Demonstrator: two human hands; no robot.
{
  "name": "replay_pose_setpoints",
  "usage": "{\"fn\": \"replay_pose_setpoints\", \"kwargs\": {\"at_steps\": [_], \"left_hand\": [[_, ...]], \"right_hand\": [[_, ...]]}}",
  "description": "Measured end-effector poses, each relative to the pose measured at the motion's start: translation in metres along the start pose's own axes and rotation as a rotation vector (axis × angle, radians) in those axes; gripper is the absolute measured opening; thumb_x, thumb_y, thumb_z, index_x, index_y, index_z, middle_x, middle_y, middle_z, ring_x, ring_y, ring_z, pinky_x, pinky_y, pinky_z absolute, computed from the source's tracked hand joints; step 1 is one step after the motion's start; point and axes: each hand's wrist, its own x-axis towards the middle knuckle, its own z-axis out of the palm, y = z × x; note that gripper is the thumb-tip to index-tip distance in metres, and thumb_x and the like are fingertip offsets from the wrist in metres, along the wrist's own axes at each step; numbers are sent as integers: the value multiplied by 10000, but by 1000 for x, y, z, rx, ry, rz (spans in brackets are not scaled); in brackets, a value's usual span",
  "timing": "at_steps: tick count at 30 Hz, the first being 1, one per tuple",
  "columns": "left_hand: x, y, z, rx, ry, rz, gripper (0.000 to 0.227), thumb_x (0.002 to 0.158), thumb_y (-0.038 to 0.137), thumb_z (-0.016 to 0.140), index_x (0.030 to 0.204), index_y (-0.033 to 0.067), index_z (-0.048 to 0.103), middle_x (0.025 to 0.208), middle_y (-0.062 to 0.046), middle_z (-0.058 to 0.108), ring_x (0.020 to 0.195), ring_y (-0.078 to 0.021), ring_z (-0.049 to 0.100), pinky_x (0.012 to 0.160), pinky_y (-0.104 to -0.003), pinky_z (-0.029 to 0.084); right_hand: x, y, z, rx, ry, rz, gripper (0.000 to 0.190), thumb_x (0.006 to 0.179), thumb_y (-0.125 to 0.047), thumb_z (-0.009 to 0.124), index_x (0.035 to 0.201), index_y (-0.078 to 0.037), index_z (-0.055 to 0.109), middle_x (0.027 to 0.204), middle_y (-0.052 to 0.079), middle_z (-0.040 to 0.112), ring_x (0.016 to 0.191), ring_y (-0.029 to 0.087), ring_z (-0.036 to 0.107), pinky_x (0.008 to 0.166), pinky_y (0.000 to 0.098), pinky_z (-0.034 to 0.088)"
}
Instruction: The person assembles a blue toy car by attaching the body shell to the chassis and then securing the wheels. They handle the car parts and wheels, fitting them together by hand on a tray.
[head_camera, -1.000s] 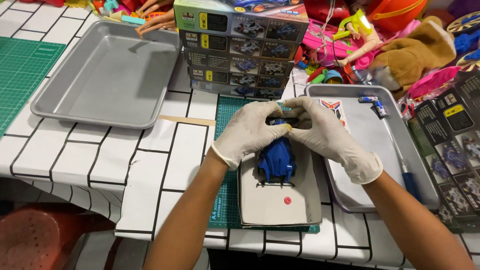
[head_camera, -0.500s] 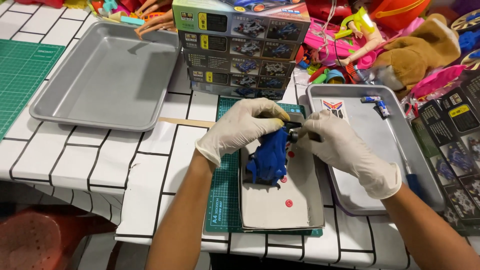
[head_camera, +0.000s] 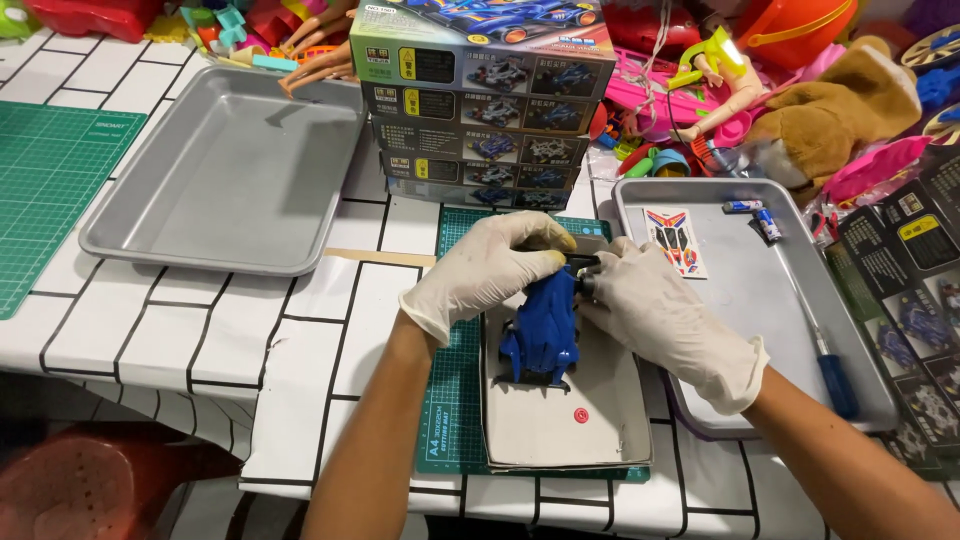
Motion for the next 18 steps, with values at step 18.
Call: {"fn": "replay_pose_setpoints", "kwargs": {"at_steps": [18], "left_hand": [[8,-5,13,154,-8,-41,246,879,154,657,1095,130,771,1082,-100,773,1098,-239,716,947,-380,564]], "right_hand": [[-11,19,16,760,635,-87,170,860,-61,828,994,-137,754,954,41,737,904,240,730,841,367,580]]}}
